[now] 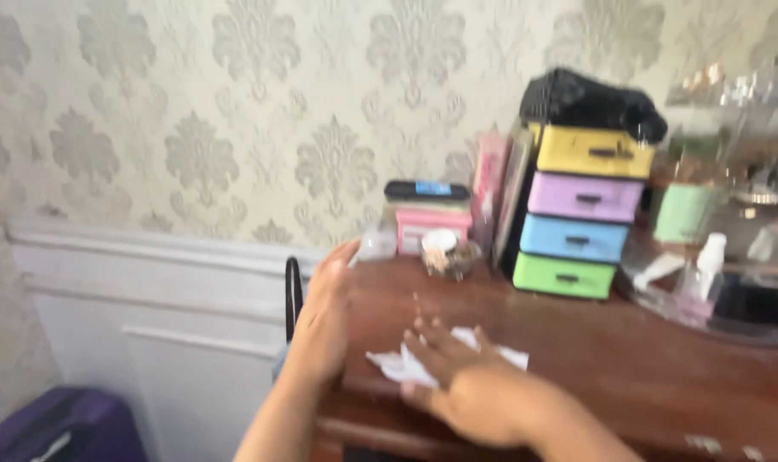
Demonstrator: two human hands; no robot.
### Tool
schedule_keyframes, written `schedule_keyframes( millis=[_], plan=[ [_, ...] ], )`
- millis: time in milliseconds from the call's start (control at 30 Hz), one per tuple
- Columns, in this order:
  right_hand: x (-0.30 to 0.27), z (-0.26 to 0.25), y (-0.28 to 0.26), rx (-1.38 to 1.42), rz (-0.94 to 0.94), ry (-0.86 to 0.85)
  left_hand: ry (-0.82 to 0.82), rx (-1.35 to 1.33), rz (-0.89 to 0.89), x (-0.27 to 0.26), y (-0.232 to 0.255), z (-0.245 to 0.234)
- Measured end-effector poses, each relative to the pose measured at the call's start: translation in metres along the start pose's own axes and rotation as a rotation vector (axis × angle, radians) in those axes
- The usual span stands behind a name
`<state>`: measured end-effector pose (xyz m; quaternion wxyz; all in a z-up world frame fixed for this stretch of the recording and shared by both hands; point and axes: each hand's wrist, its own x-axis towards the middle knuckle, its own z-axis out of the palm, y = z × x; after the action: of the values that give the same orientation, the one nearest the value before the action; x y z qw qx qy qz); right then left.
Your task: The person is tidying up and wiping down a dresser surface and organizing cosmetics and personal care items.
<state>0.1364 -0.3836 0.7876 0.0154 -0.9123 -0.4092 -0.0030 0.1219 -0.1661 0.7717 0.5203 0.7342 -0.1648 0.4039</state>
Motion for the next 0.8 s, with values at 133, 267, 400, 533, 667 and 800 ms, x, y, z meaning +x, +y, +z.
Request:
schedule_keyframes(
  millis=[133, 267, 400, 533, 667, 800],
  plan=[
    [0.025, -0.005, -0.026, -0.005, -0.127, -0.061, 0.298, -0.259, -0.148, -0.016, 0.014, -0.010],
    [0.099, -0.010, -0.042, 0.005, -0.101, -0.118, 0.299, -0.167, -0.028, -0.013, 0.000, -0.013],
    [0.162, -0.002, -0.032, -0.031, 0.059, -0.106, 0.147, 0.020, -0.083, -0.012, -0.008, -0.008],
    [0.124, -0.017, -0.029, 0.057, 0.226, 0.007, 0.028, 0.356, -0.099, -0.009, -0.014, -0.006],
    [0.009, 0.011, 0.107, 0.112, 0.459, 0.072, -0.074, 0.363, -0.107, -0.013, 0.001, -0.008],
    [-0.108, 0.035, 0.234, 0.060, 0.927, 0.088, -0.123, 0.438, -0.057, -0.011, -0.005, -0.004]
  ],
)
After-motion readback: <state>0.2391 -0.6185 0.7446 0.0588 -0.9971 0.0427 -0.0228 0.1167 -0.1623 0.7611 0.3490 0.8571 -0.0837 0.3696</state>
